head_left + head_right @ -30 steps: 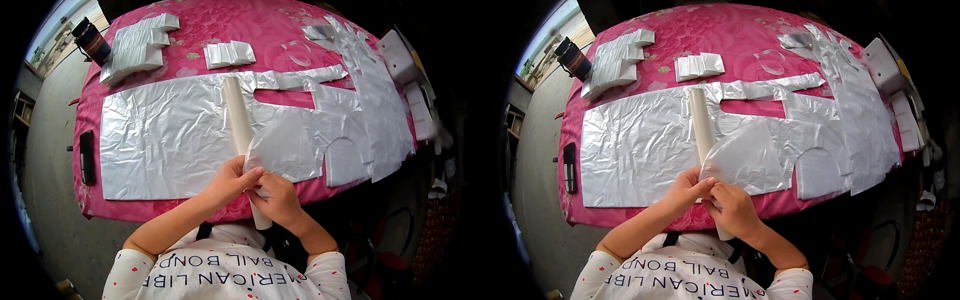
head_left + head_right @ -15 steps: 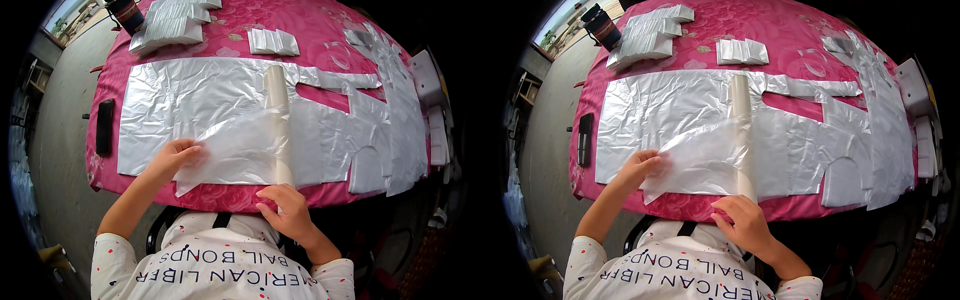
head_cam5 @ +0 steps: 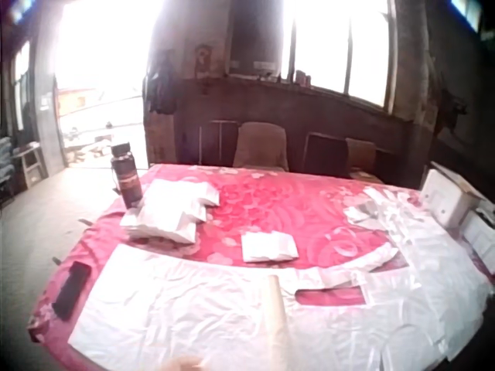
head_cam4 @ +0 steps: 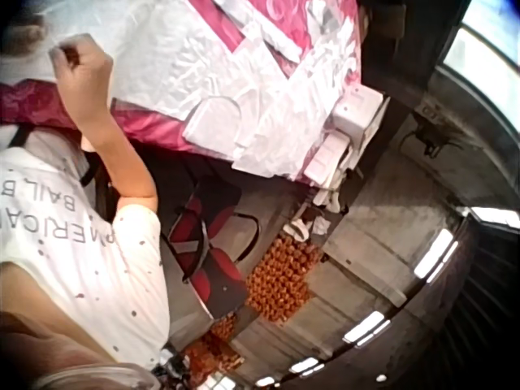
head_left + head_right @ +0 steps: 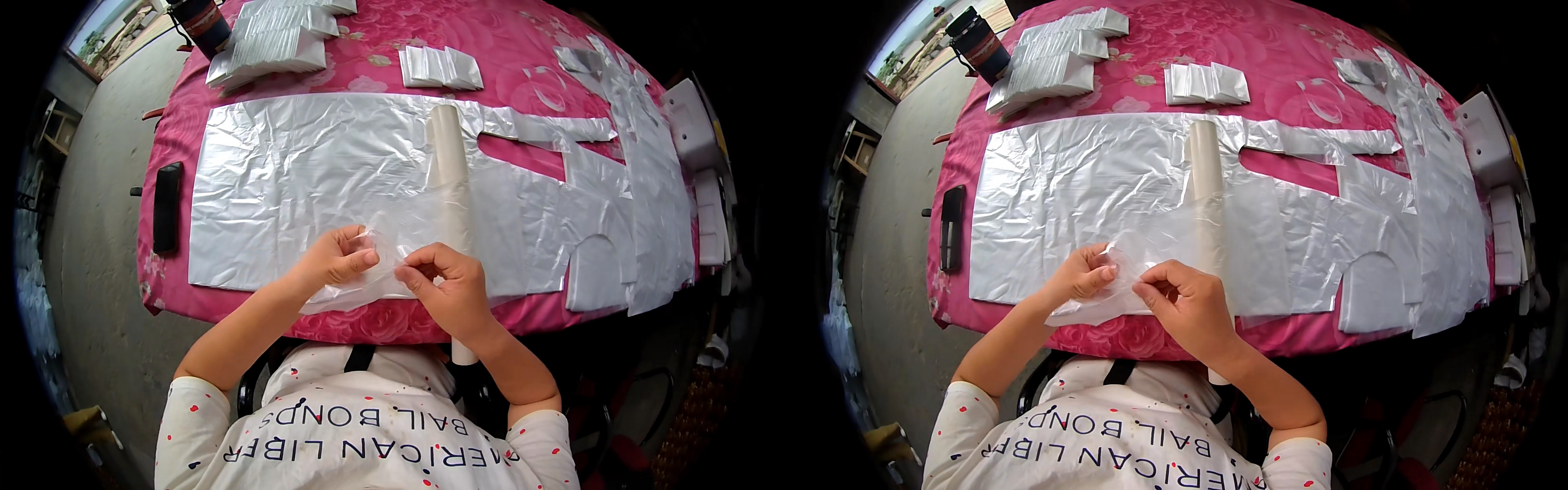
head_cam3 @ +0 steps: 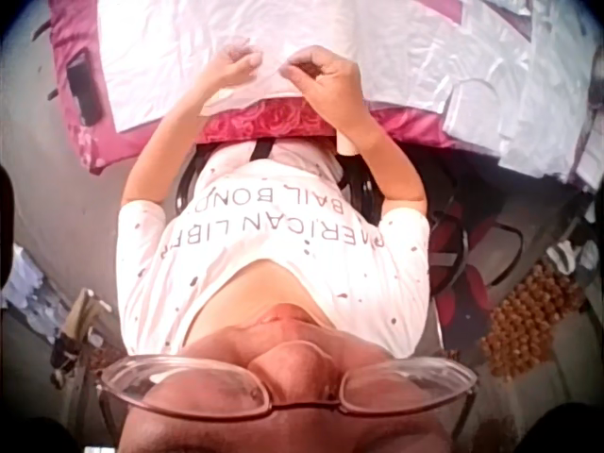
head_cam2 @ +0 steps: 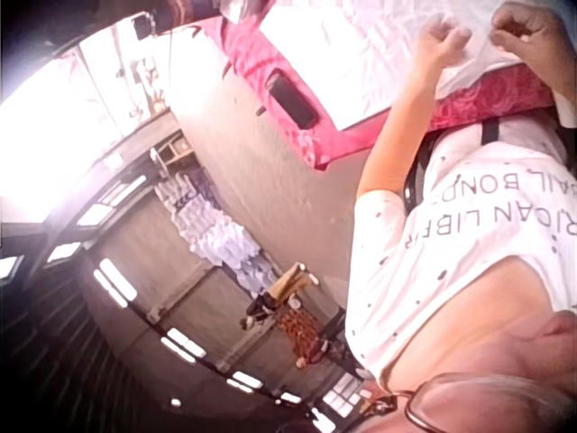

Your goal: The person unrolls a plastic wrap roll on a table, places small white rectangular items onto the film, folds the wrap around each item, and stacks the wrapped units. The process repeats with multiple items, and the wrapped stack grows on the table.

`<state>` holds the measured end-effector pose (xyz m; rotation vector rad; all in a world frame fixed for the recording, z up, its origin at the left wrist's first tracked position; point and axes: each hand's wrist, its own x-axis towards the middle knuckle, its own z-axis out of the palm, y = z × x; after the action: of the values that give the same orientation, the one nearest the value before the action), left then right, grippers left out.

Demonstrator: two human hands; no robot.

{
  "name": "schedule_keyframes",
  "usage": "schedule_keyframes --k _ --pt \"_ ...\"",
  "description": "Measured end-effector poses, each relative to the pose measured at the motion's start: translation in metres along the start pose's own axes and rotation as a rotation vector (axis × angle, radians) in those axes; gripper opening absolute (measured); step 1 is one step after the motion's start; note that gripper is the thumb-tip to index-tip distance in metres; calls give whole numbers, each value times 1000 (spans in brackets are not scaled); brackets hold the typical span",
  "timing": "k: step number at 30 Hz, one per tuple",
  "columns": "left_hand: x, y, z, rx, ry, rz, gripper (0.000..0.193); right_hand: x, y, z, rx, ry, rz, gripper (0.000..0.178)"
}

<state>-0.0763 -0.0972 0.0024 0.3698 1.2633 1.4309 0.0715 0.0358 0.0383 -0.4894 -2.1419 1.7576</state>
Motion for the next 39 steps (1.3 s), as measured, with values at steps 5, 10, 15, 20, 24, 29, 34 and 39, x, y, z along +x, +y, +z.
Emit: schedule_keyframes --k 5,10,15,20,24,29,34,39 --pt "3 -4 -24 -49 153 -115 18 -9 29 -96 178 258 155 10" --pt "0 1 -35 16 167 -100 18 -54 92 -265 -74 713 353 15" --pt "-5 12 -36 85 194 -159 15 -107 89 -331 -783 1323 -9 24" --pt "-10 20 -68 291 218 -100 15 -90 9 -132 -506 499 166 17" --pt "-31 42 -116 385 376 -135 16 -94 14 -60 -572 -60 456 43" --pt "-50 54 -156 775 530 -27 19 -96 20 -52 -385 -40 573 48" --pt "-40 64 -101 1892 789 400 36 -96 22 -53 -388 -52 611 47" --pt "15 32 17 1300 268 801 41 -96 23 -50 -359 -62 638 47"
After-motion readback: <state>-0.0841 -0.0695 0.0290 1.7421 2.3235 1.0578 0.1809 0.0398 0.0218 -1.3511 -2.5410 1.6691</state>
